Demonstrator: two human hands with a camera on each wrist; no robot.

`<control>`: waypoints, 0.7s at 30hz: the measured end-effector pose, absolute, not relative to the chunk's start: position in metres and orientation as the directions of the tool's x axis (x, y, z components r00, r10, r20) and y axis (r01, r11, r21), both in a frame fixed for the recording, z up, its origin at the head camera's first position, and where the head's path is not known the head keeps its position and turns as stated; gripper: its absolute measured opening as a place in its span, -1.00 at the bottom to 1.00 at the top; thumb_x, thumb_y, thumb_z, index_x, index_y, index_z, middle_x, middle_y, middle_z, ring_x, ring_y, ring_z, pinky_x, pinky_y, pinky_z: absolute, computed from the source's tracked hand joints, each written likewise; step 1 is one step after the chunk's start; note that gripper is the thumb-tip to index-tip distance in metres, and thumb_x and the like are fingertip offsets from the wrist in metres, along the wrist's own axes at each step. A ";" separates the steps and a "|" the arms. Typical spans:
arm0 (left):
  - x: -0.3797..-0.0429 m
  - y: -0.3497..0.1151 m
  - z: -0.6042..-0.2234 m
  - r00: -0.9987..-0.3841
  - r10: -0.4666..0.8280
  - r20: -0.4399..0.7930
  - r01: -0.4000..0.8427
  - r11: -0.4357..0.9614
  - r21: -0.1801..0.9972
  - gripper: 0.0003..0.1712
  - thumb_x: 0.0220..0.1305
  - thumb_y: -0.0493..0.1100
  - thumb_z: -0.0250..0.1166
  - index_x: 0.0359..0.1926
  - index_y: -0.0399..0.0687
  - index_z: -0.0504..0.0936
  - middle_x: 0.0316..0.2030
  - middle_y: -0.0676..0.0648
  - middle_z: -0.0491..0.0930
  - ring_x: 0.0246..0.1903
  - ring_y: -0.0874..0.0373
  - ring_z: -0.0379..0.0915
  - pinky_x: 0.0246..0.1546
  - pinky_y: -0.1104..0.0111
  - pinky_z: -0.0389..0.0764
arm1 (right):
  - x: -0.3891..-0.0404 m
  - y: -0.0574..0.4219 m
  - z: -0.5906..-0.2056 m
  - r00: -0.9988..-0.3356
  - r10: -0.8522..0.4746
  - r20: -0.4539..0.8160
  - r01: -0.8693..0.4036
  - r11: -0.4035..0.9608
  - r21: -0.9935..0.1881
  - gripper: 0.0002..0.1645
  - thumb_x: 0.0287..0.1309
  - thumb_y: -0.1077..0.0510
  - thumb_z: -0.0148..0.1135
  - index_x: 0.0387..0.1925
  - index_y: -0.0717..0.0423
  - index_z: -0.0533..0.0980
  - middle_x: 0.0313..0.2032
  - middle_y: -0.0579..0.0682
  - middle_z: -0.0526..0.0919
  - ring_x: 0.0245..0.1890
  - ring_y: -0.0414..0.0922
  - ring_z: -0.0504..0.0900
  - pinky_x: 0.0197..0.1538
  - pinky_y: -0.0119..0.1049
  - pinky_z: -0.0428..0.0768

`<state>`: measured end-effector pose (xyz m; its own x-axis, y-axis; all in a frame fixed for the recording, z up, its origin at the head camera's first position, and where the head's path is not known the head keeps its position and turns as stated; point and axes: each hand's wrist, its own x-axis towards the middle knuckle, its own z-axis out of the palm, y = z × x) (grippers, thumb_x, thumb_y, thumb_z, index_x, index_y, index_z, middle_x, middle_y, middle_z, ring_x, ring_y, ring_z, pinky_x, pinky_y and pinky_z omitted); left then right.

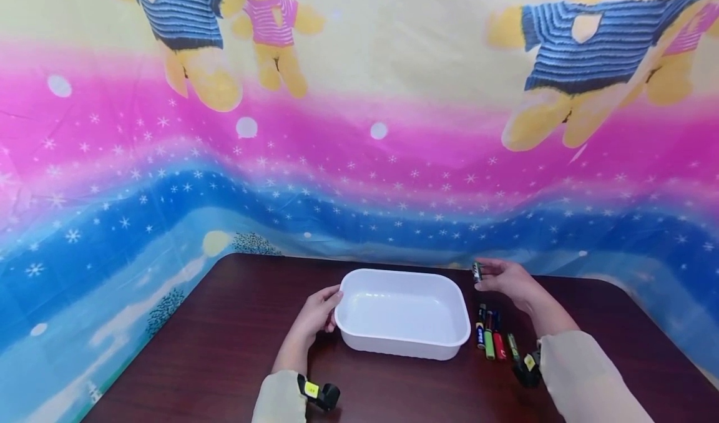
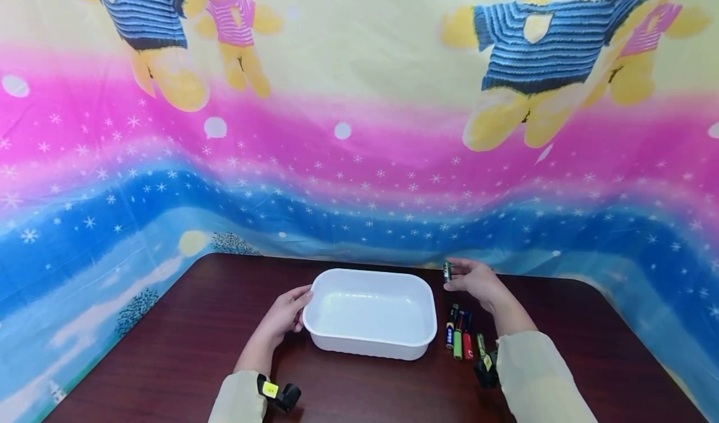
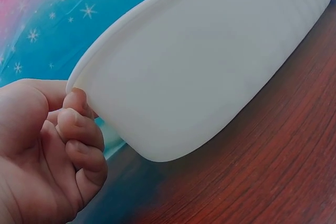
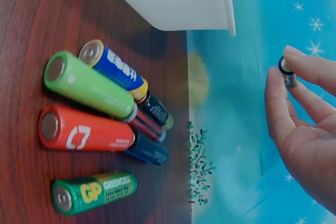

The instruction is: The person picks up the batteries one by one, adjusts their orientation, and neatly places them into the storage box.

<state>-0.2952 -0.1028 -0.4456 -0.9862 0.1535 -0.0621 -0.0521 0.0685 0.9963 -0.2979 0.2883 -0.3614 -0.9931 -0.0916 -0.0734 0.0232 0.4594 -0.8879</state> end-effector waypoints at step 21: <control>-0.298 -0.104 -0.445 -0.982 0.175 -0.073 -0.072 0.010 0.997 -0.47 0.38 -0.09 0.01 0.29 -0.25 0.28 -0.74 0.01 0.31 -0.84 0.25 0.22 -0.76 0.47 0.34 | -0.308 0.268 -0.353 -0.989 -0.124 -0.081 0.018 0.442 -0.897 -0.12 0.02 0.27 0.31 0.33 0.33 0.11 0.15 0.39 0.30 0.13 0.22 0.36 0.15 0.10 0.35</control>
